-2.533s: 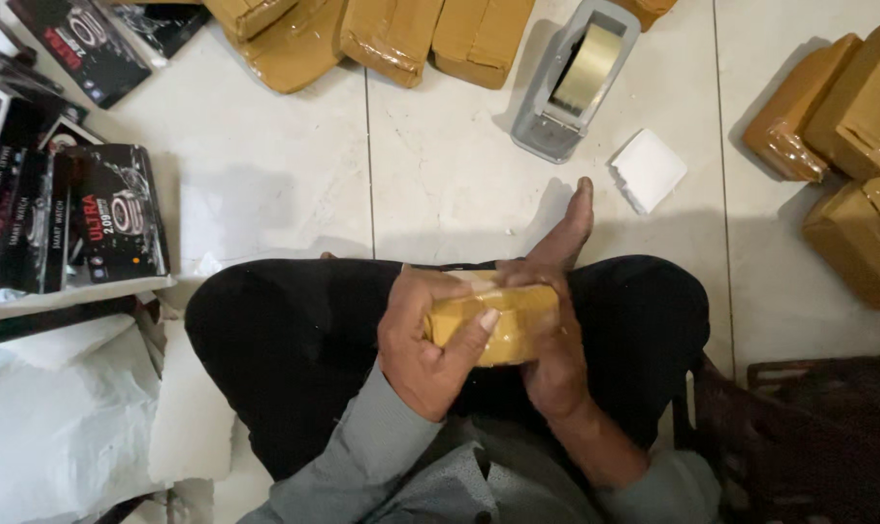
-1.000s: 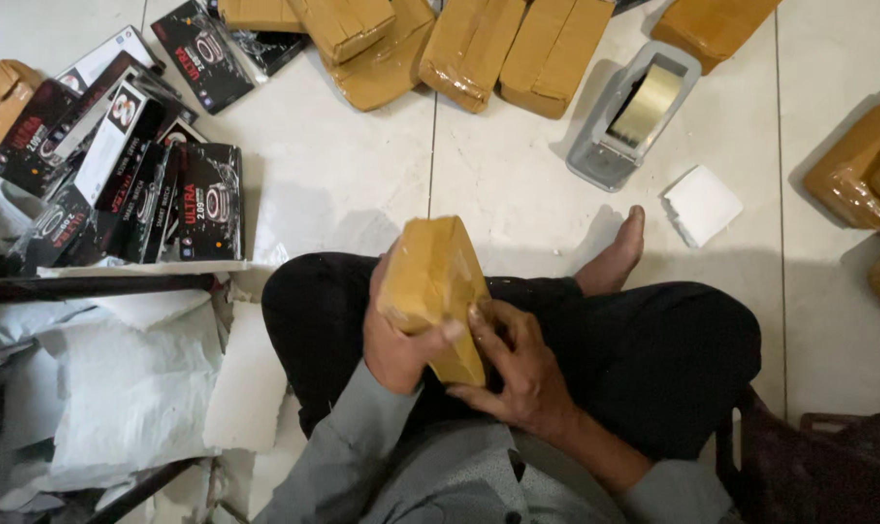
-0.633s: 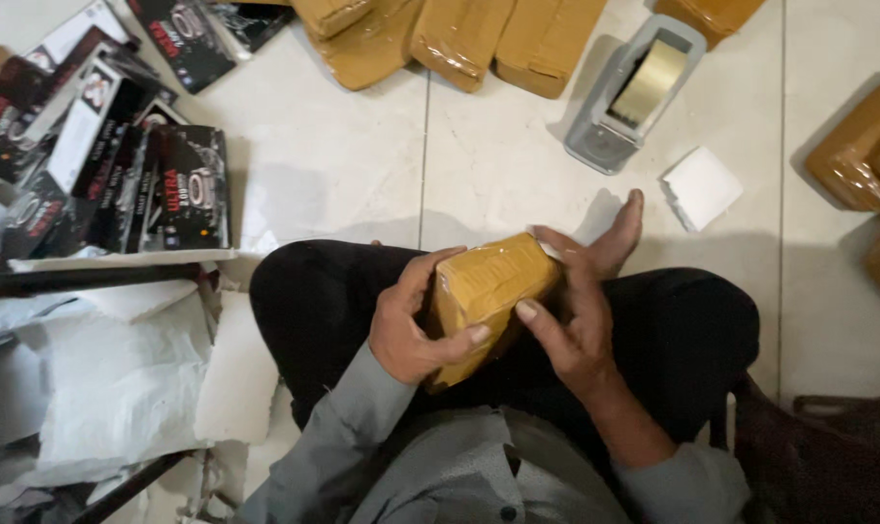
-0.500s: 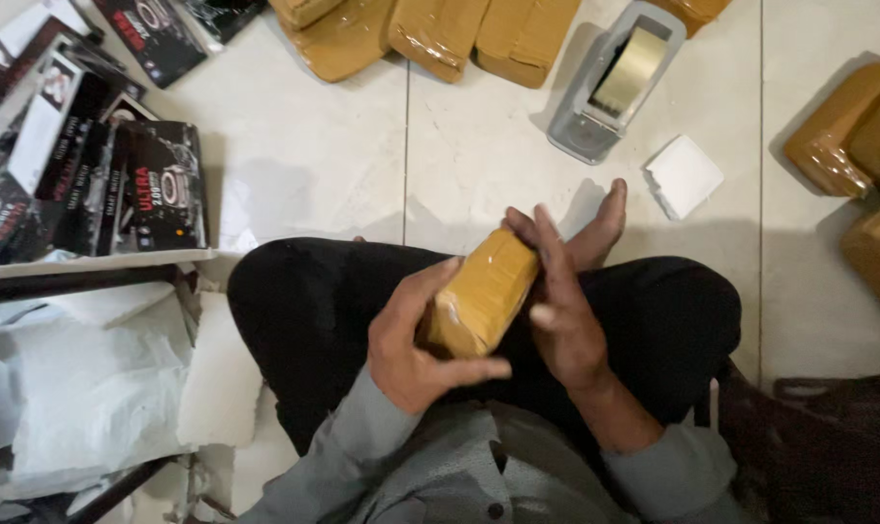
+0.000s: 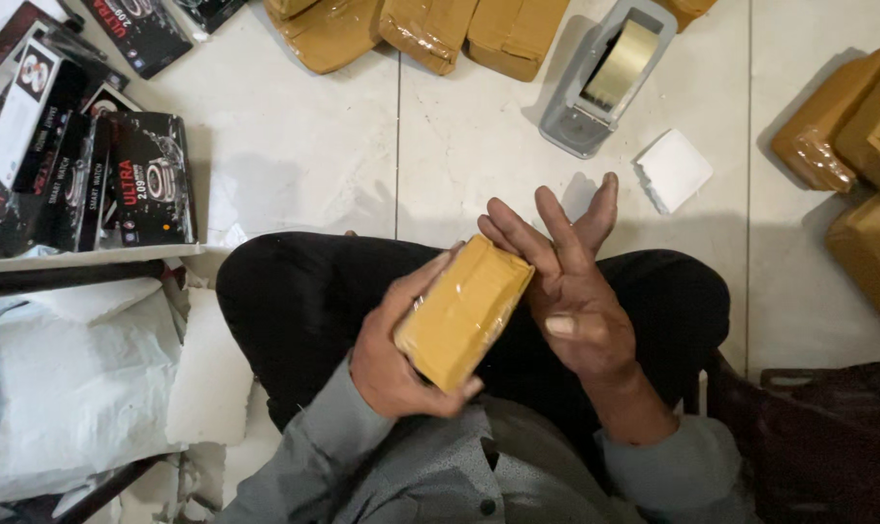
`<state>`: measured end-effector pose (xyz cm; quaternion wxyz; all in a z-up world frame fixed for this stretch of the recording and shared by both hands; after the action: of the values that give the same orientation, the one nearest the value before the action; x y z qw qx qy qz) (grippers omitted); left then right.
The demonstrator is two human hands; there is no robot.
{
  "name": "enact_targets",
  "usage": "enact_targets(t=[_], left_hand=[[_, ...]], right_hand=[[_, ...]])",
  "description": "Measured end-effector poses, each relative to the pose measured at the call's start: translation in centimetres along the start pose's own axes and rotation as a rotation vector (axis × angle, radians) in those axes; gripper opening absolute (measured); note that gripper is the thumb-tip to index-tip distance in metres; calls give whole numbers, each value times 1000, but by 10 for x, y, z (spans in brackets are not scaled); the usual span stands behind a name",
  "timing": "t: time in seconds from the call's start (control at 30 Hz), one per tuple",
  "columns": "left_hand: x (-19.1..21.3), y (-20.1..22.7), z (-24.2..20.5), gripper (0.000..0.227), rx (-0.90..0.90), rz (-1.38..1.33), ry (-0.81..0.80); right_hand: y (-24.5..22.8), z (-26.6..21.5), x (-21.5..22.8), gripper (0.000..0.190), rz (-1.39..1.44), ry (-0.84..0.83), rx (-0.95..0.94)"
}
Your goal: The person sits on the floor and tapes small cardboard boxes using a handheld tape dispenser. They repeatedly apply tape to the seams, press it down, and rotate the boxes to seal all sides before stacking them.
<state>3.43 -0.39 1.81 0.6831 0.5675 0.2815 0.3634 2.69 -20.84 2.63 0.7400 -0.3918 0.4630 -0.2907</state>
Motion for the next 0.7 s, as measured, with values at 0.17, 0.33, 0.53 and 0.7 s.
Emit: enact_targets(t=[0.17,0.33,0.53,0.7], left_hand=[[17,-26,9,83,157,-241,-27],[16,-38,32,83,173,-120,78],[20,-55,61,57,261,-165,171],[37,-83,106,60,152,-85,229]], right_hand=[[7,-1,6,93,-393,-48,-109],[24,4,14,85,-556,142,-99],[32,22,42,84,-532,259,-94],[41,40,70,87,-612,332,-283]])
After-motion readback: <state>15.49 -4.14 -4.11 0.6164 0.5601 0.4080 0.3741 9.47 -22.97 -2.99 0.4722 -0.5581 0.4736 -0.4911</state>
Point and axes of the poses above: each hand's wrist, its own z-axis towards the middle knuckle, its own x-axis out of the back of the hand, y = z × x, the point moved 4 cm from there along z, towards the middle knuckle, and after that the axes turned 3 degrees about -y, right-handed, at the moved point
